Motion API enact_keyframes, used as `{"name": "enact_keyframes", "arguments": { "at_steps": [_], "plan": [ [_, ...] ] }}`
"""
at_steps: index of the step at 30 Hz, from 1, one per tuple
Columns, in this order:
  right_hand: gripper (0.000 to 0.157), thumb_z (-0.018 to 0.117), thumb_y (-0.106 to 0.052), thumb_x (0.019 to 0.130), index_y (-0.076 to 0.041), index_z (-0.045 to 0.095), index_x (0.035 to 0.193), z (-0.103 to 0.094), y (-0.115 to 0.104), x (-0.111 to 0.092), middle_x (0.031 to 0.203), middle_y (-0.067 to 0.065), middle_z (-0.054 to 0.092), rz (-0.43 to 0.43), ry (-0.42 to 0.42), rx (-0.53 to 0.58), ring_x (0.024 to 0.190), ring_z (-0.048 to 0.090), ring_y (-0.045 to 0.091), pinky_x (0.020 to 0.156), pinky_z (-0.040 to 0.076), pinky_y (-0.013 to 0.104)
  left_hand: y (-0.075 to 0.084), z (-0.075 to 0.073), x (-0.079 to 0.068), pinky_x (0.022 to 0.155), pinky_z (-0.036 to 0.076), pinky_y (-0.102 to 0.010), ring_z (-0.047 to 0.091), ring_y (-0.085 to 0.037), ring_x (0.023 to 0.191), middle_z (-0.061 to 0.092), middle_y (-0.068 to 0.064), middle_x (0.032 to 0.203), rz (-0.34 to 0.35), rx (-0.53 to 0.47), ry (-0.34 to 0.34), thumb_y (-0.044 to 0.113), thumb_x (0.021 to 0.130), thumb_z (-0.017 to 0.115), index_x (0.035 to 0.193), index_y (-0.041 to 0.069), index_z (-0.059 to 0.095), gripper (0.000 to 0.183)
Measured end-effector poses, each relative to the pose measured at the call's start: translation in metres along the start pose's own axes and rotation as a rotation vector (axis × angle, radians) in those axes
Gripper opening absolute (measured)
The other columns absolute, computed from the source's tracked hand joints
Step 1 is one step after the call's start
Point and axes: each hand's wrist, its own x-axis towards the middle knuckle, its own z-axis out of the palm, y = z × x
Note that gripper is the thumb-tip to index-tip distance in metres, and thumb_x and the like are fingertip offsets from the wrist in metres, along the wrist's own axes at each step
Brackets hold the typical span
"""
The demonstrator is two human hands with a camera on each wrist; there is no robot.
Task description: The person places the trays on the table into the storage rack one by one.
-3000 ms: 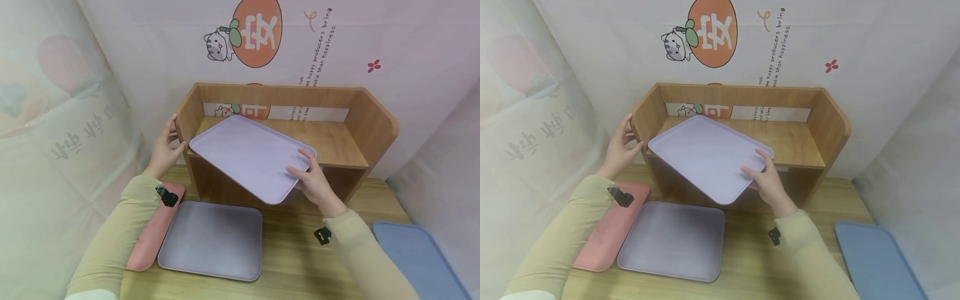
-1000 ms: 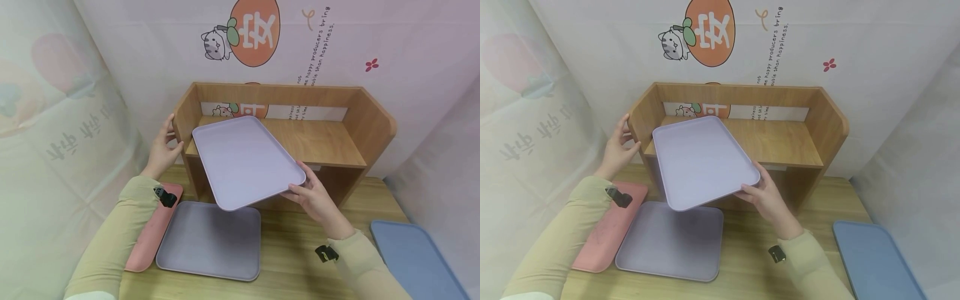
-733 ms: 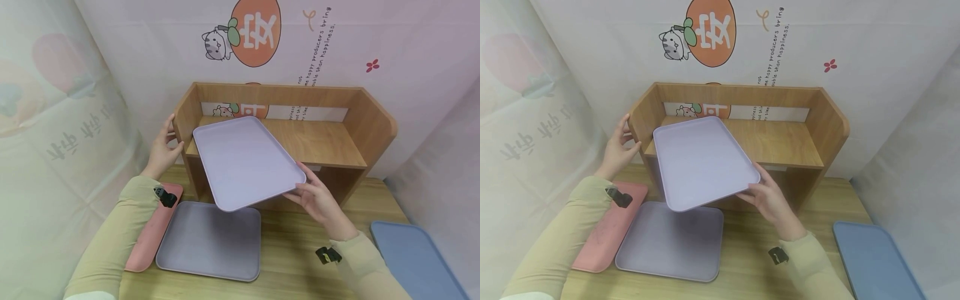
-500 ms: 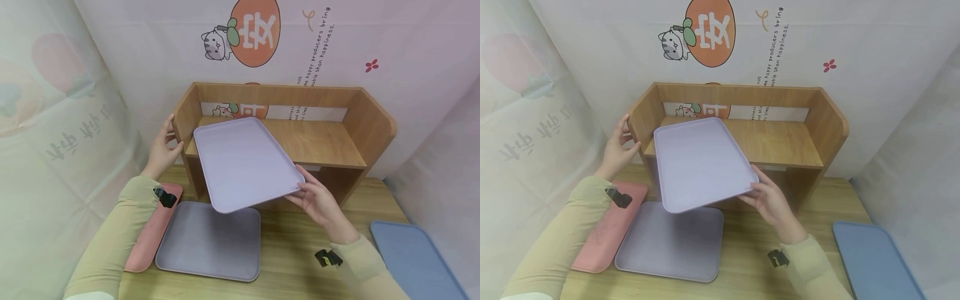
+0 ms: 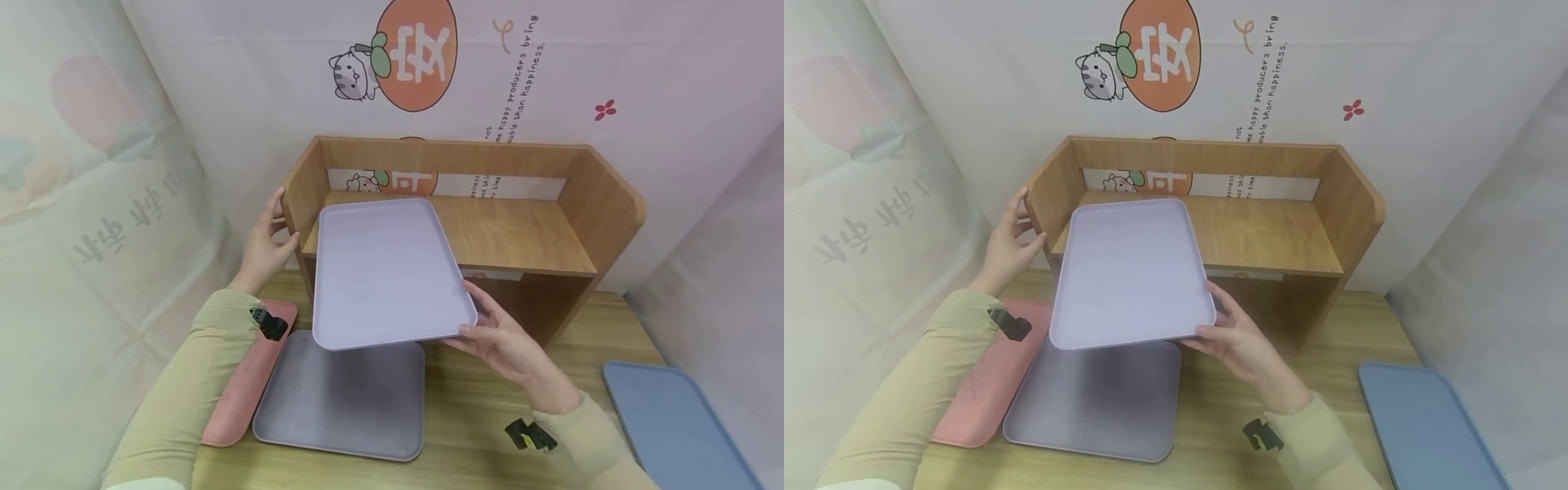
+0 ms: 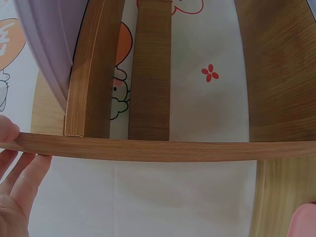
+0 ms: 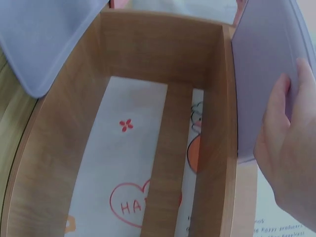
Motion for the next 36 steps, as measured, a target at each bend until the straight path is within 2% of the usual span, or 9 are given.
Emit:
{"name": "enact_keyframes", "arguments": {
  "at_steps": [3, 10, 16, 23, 29, 36],
  "plan": [
    [0.084, 0.047, 0.011, 0.090, -0.019, 0.001, 0.153, 0.007, 0.002, 0.001, 0.127, 0.012, 0.038, 0.010, -0.014, 0.025, 0.105, 0.061, 0.015, 0.094, 0.051, 0.033, 0.000, 0.000, 0.000, 0.079, 0.054, -0.054, 0.055, -0.043, 0.114, 0.049, -0.025, 0.123, -0.002, -0.001, 0.001, -0.004, 0.086, 0.060, 0.151, 0.026, 0.021, 0.082],
    [0.076, 0.036, 0.006, 0.096, -0.017, -0.009, 0.152, 0.010, 0.006, 0.001, 0.135, 0.010, 0.029, 0.019, -0.097, 0.125, 0.110, 0.060, 0.015, 0.096, 0.050, 0.031, -0.001, 0.001, 0.000, 0.079, 0.054, -0.054, 0.055, -0.043, 0.114, 0.048, -0.025, 0.124, 0.001, -0.014, 0.001, -0.005, 0.086, 0.060, 0.151, 0.027, 0.021, 0.082],
    [0.078, 0.041, 0.008, 0.094, -0.016, -0.005, 0.153, 0.007, 0.010, 0.007, 0.130, 0.006, 0.045, -0.003, -0.122, 0.119, 0.111, 0.060, 0.015, 0.098, 0.048, 0.033, -0.001, 0.000, 0.000, 0.079, 0.054, -0.054, 0.055, -0.043, 0.114, 0.049, -0.025, 0.123, 0.003, -0.008, 0.000, -0.005, 0.086, 0.061, 0.151, 0.028, 0.020, 0.083],
    [0.081, 0.044, 0.011, 0.092, -0.017, -0.001, 0.153, 0.020, 0.013, 0.019, 0.121, 0.007, 0.055, 0.000, -0.043, 0.135, 0.106, 0.061, 0.015, 0.096, 0.050, 0.031, -0.001, 0.001, 0.000, 0.079, 0.054, -0.054, 0.056, -0.043, 0.113, 0.049, -0.024, 0.123, 0.001, -0.017, 0.005, -0.005, 0.085, 0.061, 0.150, 0.027, 0.022, 0.083],
    [0.078, 0.035, 0.013, 0.092, -0.018, -0.001, 0.153, 0.031, 0.011, 0.028, 0.132, 0.015, 0.043, 0.020, 0.049, 0.114, 0.109, 0.059, 0.014, 0.096, 0.049, 0.031, -0.001, 0.000, 0.000, 0.080, 0.054, -0.054, 0.055, -0.043, 0.114, 0.049, -0.025, 0.123, -0.003, -0.009, 0.002, -0.005, 0.085, 0.061, 0.151, 0.027, 0.020, 0.084],
    [0.076, 0.033, 0.014, 0.093, -0.017, -0.002, 0.153, 0.037, 0.010, 0.036, 0.140, 0.019, 0.034, 0.007, 0.066, 0.128, 0.110, 0.058, 0.012, 0.095, 0.050, 0.030, 0.004, 0.000, -0.001, 0.080, 0.054, -0.055, 0.055, -0.044, 0.113, 0.048, -0.025, 0.124, -0.015, -0.010, -0.001, -0.004, 0.085, 0.062, 0.150, 0.028, 0.022, 0.082]
  ]
}}
